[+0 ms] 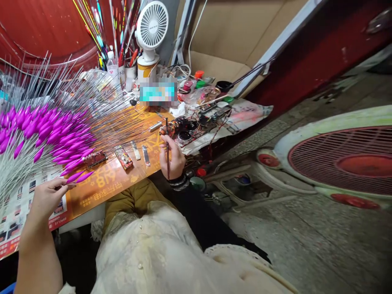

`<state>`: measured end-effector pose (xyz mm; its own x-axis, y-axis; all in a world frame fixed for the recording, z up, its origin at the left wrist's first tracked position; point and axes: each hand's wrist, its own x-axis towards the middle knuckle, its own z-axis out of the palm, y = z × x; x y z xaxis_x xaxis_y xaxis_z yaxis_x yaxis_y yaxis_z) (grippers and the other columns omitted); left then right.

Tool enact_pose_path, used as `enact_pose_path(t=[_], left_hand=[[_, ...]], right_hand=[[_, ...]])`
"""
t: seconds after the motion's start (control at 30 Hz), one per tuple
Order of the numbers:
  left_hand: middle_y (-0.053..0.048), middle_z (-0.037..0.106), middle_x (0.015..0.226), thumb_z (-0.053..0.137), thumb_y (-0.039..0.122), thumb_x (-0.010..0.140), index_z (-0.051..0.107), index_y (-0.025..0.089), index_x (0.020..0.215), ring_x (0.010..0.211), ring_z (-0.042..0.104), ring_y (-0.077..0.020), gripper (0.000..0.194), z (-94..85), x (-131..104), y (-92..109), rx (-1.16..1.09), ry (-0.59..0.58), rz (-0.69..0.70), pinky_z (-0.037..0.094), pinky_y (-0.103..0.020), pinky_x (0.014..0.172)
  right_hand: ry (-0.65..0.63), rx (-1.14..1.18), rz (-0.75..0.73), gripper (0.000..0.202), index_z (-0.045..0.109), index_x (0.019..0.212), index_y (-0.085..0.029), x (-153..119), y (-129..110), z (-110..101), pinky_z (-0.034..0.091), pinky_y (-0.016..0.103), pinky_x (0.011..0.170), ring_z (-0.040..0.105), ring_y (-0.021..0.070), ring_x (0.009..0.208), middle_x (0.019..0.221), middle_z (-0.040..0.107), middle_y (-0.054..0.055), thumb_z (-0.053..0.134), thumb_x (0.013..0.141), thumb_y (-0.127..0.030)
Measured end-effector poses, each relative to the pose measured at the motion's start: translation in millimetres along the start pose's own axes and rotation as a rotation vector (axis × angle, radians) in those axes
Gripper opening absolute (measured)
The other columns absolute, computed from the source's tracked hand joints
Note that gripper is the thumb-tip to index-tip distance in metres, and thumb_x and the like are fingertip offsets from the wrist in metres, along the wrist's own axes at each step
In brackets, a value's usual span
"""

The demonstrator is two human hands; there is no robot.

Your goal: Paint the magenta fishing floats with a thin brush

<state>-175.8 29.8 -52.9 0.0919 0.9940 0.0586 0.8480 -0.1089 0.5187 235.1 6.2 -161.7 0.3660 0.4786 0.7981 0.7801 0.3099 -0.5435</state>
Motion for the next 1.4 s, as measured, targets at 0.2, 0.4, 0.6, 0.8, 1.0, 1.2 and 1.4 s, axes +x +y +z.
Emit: enact_pose_path(t=[0.2,0.4,0.6,0.8,1.0,1.2,1.4], left_hand=[[-0.001,0.079,0.083,0.064,0.053,0.068,0.080,0.025,0.075,0.066,0.064,-0.0186,0.033,8.2,6,9,0.003,-0.037,-0.093,0.043,-0.026,0.054],[-0.001,0.079,0.083,0.064,0.055,0.068,0.080,0.025,0.078,0.064,0.065,-0.0188,0.035,12.9,11,8,0.021,-0.043,-0.088,0.044,-0.026,0.052],[0.000,0.080,0.079,0.063,0.050,0.066,0.078,0.026,0.074,0.078,0.073,-0.0234,0.029,13.5,17,10,0.029,-0.044,-0.032,0.053,-0.028,0.069],[0.000,0.080,0.083,0.062,0.052,0.063,0.078,0.026,0.076,0.086,0.074,-0.0242,0.032,13.0,17,14,0.042,-0.072,-0.070,0.053,-0.030,0.078],[-0.001,0.079,0.080,0.061,0.057,0.059,0.075,0.027,0.069,0.082,0.073,-0.0270,0.035,12.4,22,7,0.087,0.007,-0.093,0.052,-0.032,0.072],[-0.001,0.080,0.084,0.065,0.059,0.057,0.077,0.028,0.071,0.088,0.074,-0.0304,0.036,12.1,24,0,0.052,0.009,-0.097,0.052,-0.034,0.075],[0.000,0.081,0.087,0.065,0.060,0.063,0.079,0.030,0.075,0.087,0.075,-0.0315,0.035,9.2,21,-8,0.072,0.009,-0.045,0.053,-0.034,0.071]], right_hand=[[-0.128,-0.019,-0.071,0.044,0.055,0.144,-0.018,4,3,8,0.060,0.044,0.101,0.071,0.0252,0.114,0.126,0.073,0.014,0.042,0.103,-0.027],[-0.147,0.016,-0.092,0.049,0.049,0.149,-0.017,1,10,18,0.056,0.045,0.108,0.067,0.0251,0.124,0.134,0.069,0.015,0.040,0.102,-0.023],[-0.198,0.026,-0.079,0.050,0.047,0.152,-0.016,0,13,19,0.054,0.045,0.112,0.064,0.0252,0.130,0.139,0.066,0.015,0.039,0.102,-0.022],[-0.211,0.030,-0.064,0.053,0.041,0.156,-0.017,-1,15,21,0.052,0.046,0.116,0.060,0.0248,0.135,0.144,0.062,0.014,0.039,0.103,-0.023],[-0.243,0.014,-0.078,0.058,0.035,0.158,-0.017,1,15,21,0.052,0.045,0.116,0.058,0.0248,0.138,0.148,0.059,0.015,0.039,0.101,-0.016],[-0.297,-0.016,-0.063,0.063,0.032,0.160,-0.015,3,15,20,0.052,0.045,0.116,0.056,0.0254,0.140,0.150,0.057,0.015,0.040,0.097,-0.012],[-0.289,0.003,-0.078,0.060,0.033,0.159,-0.016,3,16,23,0.051,0.042,0.117,0.057,0.0243,0.139,0.149,0.059,0.015,0.040,0.100,-0.014]])
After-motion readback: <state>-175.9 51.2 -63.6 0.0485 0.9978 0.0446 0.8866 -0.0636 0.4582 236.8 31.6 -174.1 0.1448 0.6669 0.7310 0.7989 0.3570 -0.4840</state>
